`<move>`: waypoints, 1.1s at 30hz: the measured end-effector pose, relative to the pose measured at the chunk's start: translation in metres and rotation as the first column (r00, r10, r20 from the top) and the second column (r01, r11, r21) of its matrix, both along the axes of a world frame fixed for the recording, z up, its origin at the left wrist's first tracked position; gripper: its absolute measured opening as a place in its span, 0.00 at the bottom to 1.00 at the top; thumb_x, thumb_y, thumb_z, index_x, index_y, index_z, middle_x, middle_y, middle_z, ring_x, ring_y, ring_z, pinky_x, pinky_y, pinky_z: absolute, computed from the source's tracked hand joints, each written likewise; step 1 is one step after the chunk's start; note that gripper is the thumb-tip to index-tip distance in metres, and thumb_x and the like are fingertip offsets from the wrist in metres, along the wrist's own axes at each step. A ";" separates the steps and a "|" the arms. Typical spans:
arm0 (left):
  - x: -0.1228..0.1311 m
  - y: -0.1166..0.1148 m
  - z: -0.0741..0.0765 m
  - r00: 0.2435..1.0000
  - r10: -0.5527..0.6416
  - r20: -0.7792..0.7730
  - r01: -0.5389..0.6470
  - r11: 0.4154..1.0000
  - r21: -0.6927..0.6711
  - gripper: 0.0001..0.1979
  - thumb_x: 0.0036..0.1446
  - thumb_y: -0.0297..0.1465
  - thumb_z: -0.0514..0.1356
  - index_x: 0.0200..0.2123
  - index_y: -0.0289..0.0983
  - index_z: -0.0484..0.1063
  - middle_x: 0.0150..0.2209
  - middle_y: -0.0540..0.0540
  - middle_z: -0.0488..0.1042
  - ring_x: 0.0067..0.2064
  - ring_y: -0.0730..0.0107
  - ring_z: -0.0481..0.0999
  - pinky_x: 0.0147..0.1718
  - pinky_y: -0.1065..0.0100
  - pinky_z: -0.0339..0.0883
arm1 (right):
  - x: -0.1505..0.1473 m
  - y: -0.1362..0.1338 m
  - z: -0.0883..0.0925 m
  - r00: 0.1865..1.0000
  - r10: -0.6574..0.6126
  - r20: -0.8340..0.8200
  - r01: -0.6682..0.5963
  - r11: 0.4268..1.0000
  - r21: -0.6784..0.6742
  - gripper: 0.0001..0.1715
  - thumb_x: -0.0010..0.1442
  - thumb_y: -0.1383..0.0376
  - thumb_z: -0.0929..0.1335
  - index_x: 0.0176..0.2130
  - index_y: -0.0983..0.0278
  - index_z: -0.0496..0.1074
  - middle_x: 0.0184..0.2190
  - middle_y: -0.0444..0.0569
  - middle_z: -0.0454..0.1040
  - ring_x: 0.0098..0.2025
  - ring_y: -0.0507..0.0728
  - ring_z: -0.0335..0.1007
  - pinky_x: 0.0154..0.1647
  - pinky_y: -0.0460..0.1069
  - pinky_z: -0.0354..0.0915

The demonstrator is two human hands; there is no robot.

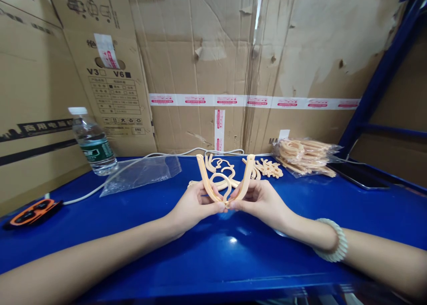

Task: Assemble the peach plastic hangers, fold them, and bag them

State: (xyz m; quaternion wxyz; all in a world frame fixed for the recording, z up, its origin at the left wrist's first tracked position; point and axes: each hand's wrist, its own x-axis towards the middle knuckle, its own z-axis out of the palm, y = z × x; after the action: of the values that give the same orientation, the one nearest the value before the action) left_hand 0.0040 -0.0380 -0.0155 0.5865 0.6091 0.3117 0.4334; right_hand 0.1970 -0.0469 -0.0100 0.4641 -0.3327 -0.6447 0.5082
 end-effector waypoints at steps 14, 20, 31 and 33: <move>-0.003 0.006 0.009 0.995 0.091 0.048 -0.089 0.996 -0.031 0.18 0.41 0.31 0.74 0.32 0.33 0.70 0.31 0.46 0.80 0.30 0.69 0.80 0.32 0.72 0.75 | 0.013 0.013 0.017 1.000 -0.008 0.012 0.010 0.992 -0.125 0.19 0.43 0.60 0.79 0.31 0.66 0.71 0.26 0.45 0.76 0.29 0.53 0.75 0.27 0.45 0.71; -0.027 0.030 0.030 0.975 0.193 0.113 -0.183 0.979 -0.094 0.19 0.36 0.31 0.76 0.30 0.33 0.72 0.30 0.47 0.79 0.31 0.71 0.80 0.35 0.75 0.75 | 0.055 0.041 0.047 0.972 -0.016 0.233 -0.011 0.993 0.117 0.18 0.43 0.60 0.79 0.30 0.67 0.74 0.23 0.46 0.76 0.23 0.52 0.73 0.26 0.46 0.70; -0.061 0.059 0.047 0.932 0.173 -0.318 -0.107 0.971 0.215 0.12 0.44 0.33 0.70 0.29 0.35 0.73 0.26 0.48 0.77 0.31 0.70 0.77 0.32 0.72 0.70 | 0.090 0.057 0.059 0.615 -0.270 0.741 -0.264 0.814 0.517 0.08 0.57 0.62 0.70 0.34 0.65 0.74 0.32 0.49 0.79 0.34 0.56 0.77 0.35 0.47 0.69; -0.066 0.060 0.050 0.842 0.180 -0.509 0.039 0.920 0.390 0.10 0.48 0.35 0.68 0.29 0.35 0.73 0.27 0.48 0.77 0.30 0.70 0.76 0.30 0.72 0.67 | 0.088 0.057 0.058 0.551 -0.307 0.776 -0.324 0.779 0.537 0.06 0.56 0.64 0.70 0.33 0.66 0.75 0.32 0.49 0.78 0.33 0.55 0.75 0.35 0.47 0.67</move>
State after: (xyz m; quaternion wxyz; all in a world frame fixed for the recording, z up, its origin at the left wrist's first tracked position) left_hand -0.0620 0.0218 0.0350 0.3282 0.7966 0.3937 0.3205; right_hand 0.2854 0.0100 0.0481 0.1810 -0.3543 -0.9164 0.0448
